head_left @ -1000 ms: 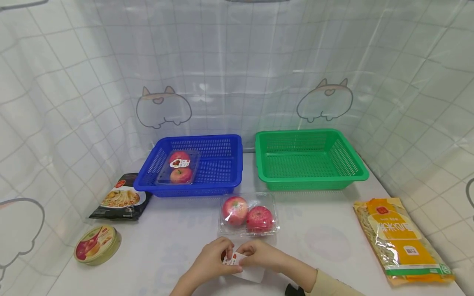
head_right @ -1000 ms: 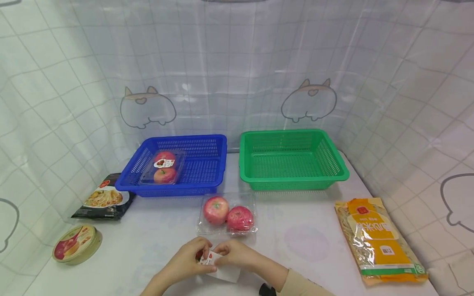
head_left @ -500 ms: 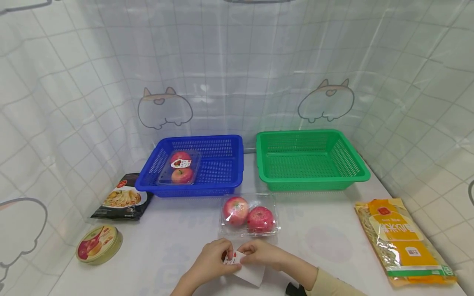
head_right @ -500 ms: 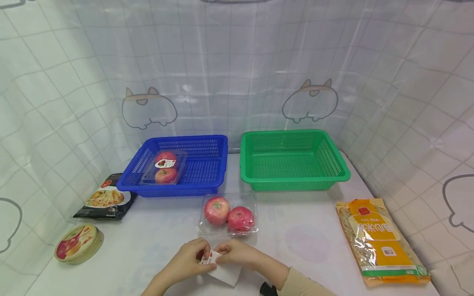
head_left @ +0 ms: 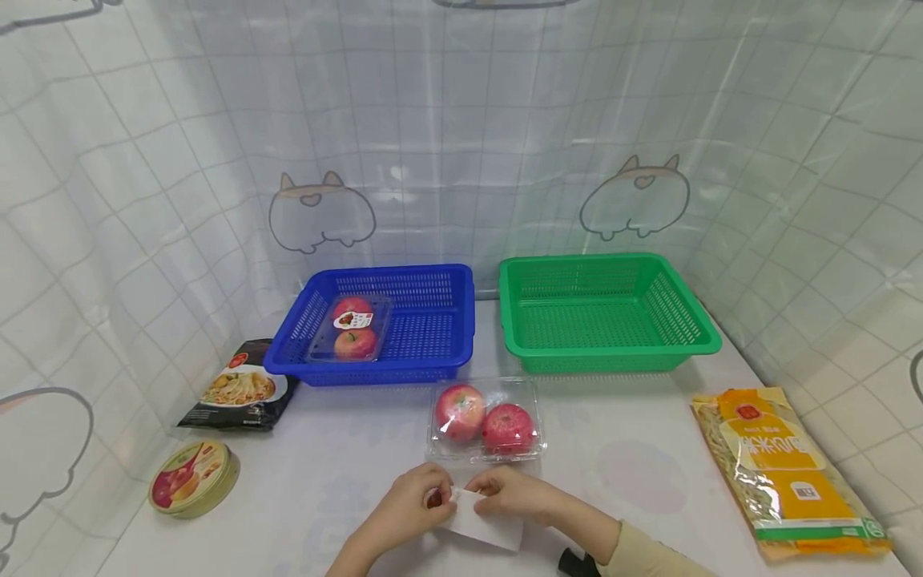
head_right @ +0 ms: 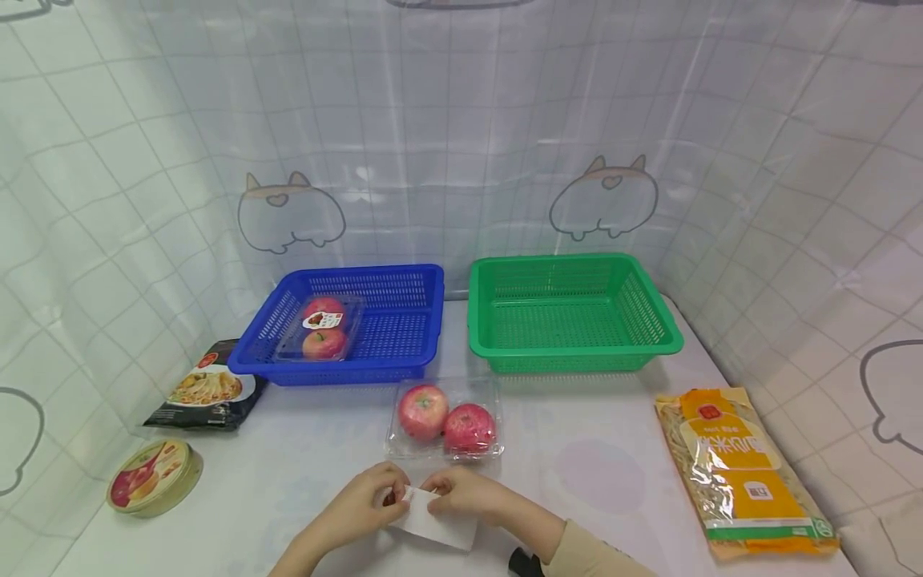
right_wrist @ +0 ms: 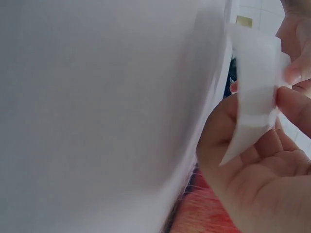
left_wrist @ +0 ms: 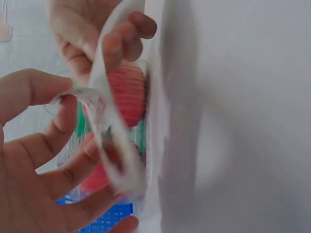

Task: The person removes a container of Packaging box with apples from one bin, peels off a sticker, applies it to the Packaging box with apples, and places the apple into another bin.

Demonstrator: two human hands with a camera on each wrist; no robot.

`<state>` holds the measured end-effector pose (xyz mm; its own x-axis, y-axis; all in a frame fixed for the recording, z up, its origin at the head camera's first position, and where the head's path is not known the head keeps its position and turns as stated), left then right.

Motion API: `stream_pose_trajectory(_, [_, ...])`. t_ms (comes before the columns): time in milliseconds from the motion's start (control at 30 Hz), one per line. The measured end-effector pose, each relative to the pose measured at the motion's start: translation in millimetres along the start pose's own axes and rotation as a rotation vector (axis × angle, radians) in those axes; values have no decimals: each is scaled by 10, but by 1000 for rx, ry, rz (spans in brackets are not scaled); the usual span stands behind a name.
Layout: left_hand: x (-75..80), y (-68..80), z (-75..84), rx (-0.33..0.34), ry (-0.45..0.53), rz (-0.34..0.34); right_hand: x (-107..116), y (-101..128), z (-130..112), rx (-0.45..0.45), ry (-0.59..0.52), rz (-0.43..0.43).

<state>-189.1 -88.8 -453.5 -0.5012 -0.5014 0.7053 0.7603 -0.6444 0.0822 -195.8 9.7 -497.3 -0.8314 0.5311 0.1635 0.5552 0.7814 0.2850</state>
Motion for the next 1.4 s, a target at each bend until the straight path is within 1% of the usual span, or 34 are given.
stream_pose_trajectory(67, [8, 2, -26, 7, 40, 1, 18, 5, -13, 3, 80, 2])
stream_pose_trajectory(200, [-1, 6, -69, 13, 174, -14, 36, 5, -35, -6, 258, 20])
stream_pose_trajectory(300, [-3, 14, -96, 17, 283, -19, 30, 5, -43, -16, 341, 34])
stream_pose_trajectory(400, [27, 28, -101, 13, 347, -10, 23, 20, -56, -23, 394, 45])
stream_pose_trajectory(500, [53, 29, -92, 9, 418, -17, 14, 40, -73, -37, 475, 57])
stream_pose_trajectory(633, [103, -1, -72, 12, 541, -21, -3, 54, -105, -68, 606, 74])
stream_pose_trajectory(700, [157, -28, -65, 23, 587, 1, -13, 66, -133, -84, 662, 84])
stream_pose_trajectory(767, [235, -62, -62, 42, 622, 45, -27, 84, -180, -91, 720, 96])
stream_pose_trajectory(867, [369, -113, -88, 91, 681, 140, -42, 131, -273, -99, 797, 113])
stream_pose_trajectory(900, [412, -133, -85, 97, 694, 172, -47, 157, -314, -94, 817, 120])
stream_pose_trajectory(967, [482, -171, -92, 111, 728, 230, -45, 213, -406, -71, 810, 121])
stream_pose_trajectory(1033, [534, -218, -84, 105, 756, 268, 16, 281, -524, -26, 746, 148])
stream_pose_trajectory(1100, [565, -278, -70, 89, 790, 284, 151, 369, -674, 38, 665, 228])
stream_pose_trajectory(1167, [577, -340, -64, 88, 818, 285, 359, 471, -820, 87, 579, 359])
stream_pose_trajectory(1233, [584, -412, -34, 73, 811, 259, 588, 568, -942, 118, 517, 513])
stream_pose_trajectory(1300, [591, -492, 8, 50, 764, 221, 773, 611, -1033, 133, 475, 609])
stream_pose_trajectory(1333, [585, -536, 39, 34, 732, 196, 841, 609, -1063, 138, 463, 633])
stream_pose_trajectory(1400, [569, -613, 110, -11, 657, 144, 930, 555, -1105, 146, 454, 635])
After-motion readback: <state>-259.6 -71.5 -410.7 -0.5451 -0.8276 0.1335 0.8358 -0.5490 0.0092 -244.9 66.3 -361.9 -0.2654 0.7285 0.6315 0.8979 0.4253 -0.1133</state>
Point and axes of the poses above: each hand's wrist, its own y-axis away from the middle knuckle, its own x-axis out of the back of the hand, z = x × y, the point moved 10 cm from there along -y, towards the middle knuckle, and after that the axes turned 15 degrees about -z, right-handed, at the moved point
